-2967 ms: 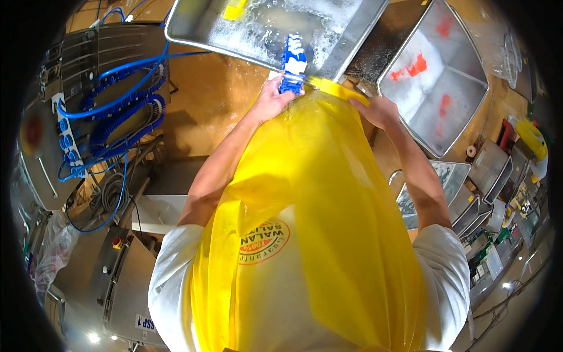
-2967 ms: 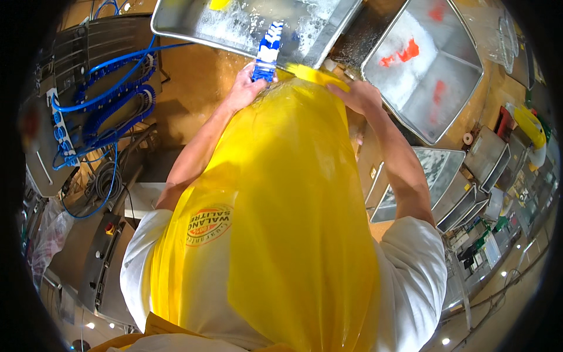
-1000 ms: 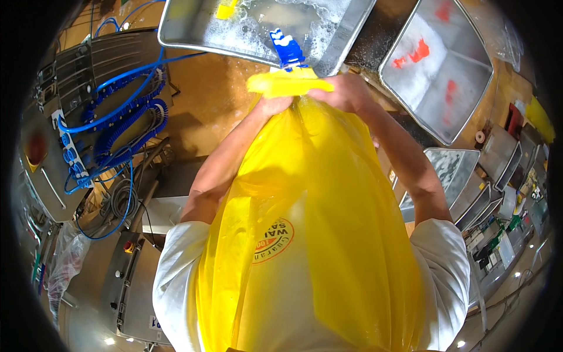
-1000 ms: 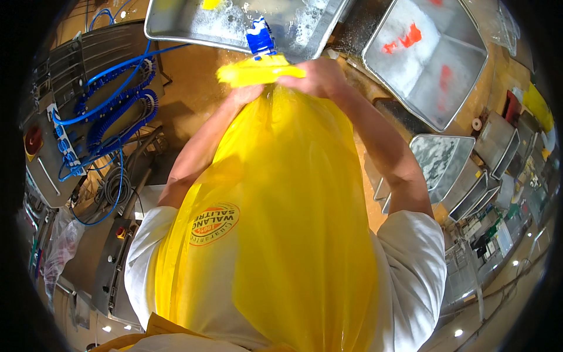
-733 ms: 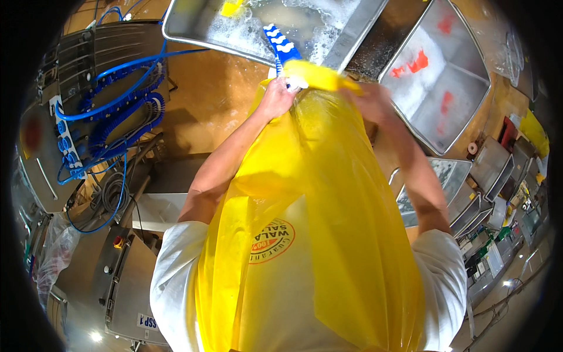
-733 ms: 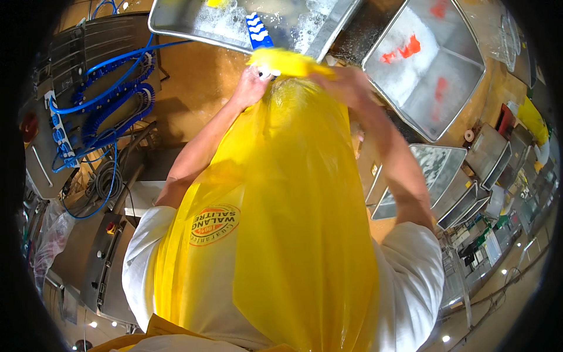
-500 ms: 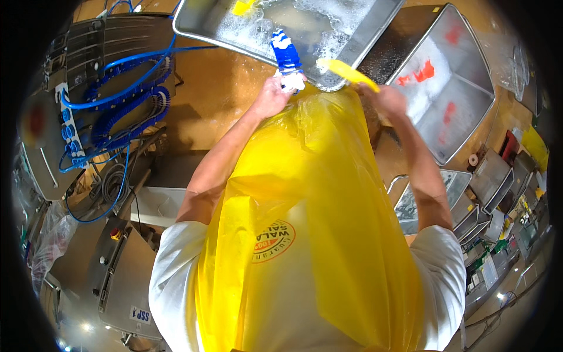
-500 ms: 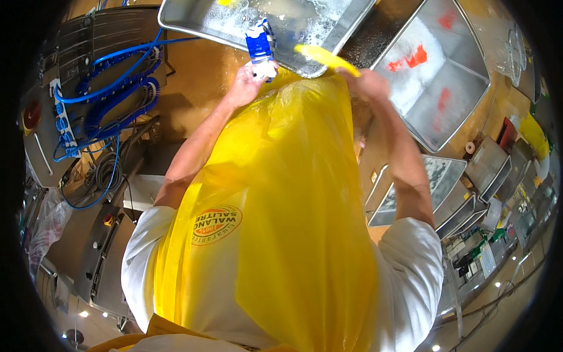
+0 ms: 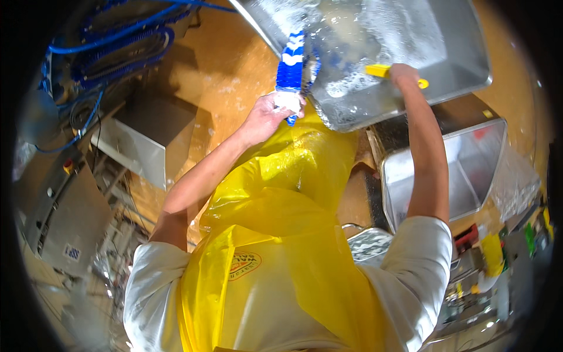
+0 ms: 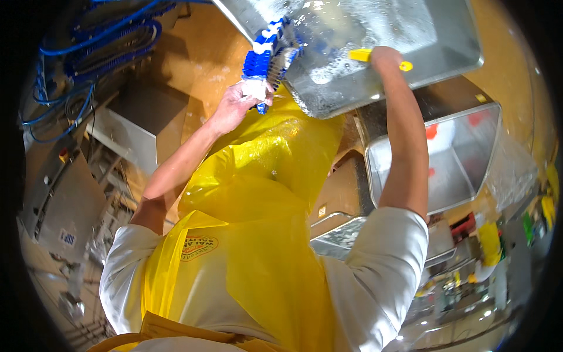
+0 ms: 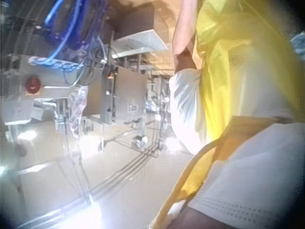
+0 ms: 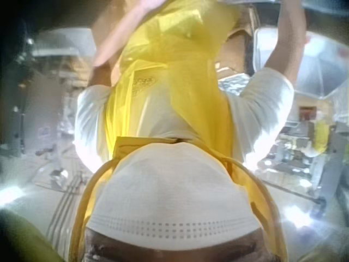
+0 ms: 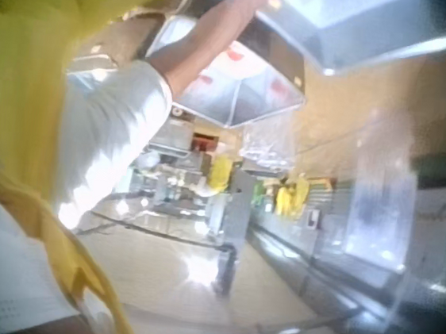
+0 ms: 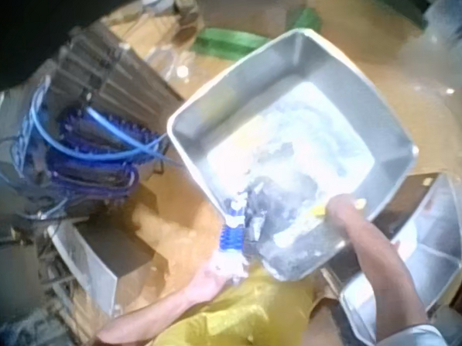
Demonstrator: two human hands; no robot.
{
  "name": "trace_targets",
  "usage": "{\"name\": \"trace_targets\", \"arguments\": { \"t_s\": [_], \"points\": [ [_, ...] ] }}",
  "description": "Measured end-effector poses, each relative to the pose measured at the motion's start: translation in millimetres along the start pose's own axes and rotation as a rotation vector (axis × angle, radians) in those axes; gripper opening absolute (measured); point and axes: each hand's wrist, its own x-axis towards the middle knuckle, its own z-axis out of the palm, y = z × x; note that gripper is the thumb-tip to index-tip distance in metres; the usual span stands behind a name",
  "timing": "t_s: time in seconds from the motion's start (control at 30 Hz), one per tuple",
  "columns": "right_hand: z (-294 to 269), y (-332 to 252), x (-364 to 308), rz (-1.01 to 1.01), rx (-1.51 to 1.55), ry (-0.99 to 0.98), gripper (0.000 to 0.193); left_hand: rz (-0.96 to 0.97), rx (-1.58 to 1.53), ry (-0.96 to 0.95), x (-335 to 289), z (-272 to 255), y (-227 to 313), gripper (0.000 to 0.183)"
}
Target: The person scrubs a small blue and white plastic part with a yellow brush over a metal sink filled with soapy water. The person repeatedly rinses the part and continues scrubbing it throughout the clip.
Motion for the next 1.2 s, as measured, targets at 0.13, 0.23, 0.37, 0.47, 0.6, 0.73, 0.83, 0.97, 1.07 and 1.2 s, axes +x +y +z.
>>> {"name": "trace_targets", "arguments": {
  "t_s": [0.13, 0.23, 0.37, 0.47, 0.6, 0.73, 0.83, 0.97, 1.07, 1.2],
  "points": [
    [99, -42, 95, 0.161, 0.137, 0.067, 0.03, -0.022, -0.019, 0.014, 13, 1, 0, 0.019],
    [144, -99, 91, -0.093, 0.152, 0.0, 0.034, -0.023, -0.072, 0.018, 12, 6, -5, 0.02],
    [80, -125, -6, -0.219, 0.42, -0.111, 0.058, 0.022, -0.111, -0.026, 0, 10, -1, 0.021],
    [-32, -103, -172, 0.024, 0.426, -0.03, 0.077, -0.003, -0.004, -0.069, -8, 16, 23, 0.02],
    [-31, -47, -287, 0.176, 0.65, 0.09, 0.084, 0.038, 0.089, -0.178, 5, 8, 26, 0.02],
    [-38, -65, -370, 0.175, 0.851, 0.234, 0.07, 0.0, 0.085, -0.201, 15, 6, 13, 0.021],
    [-62, -124, -369, 0.021, 0.701, 0.231, 0.058, 0.065, 0.337, -0.224, 4, 17, 23, 0.025],
    [-26, -147, -333, -0.009, 0.79, 0.165, 0.074, 0.176, 0.493, -0.173, 1, 16, 4, 0.026],
    [57, -82, -330, 0.196, 0.497, 0.013, 0.077, 0.174, 0.36, -0.283, 22, -19, -36, 0.024],
    [79, -55, -365, 0.236, 0.609, 0.192, 0.074, 0.121, 0.264, -0.316, 28, -14, -19, 0.021]
  ]
}}
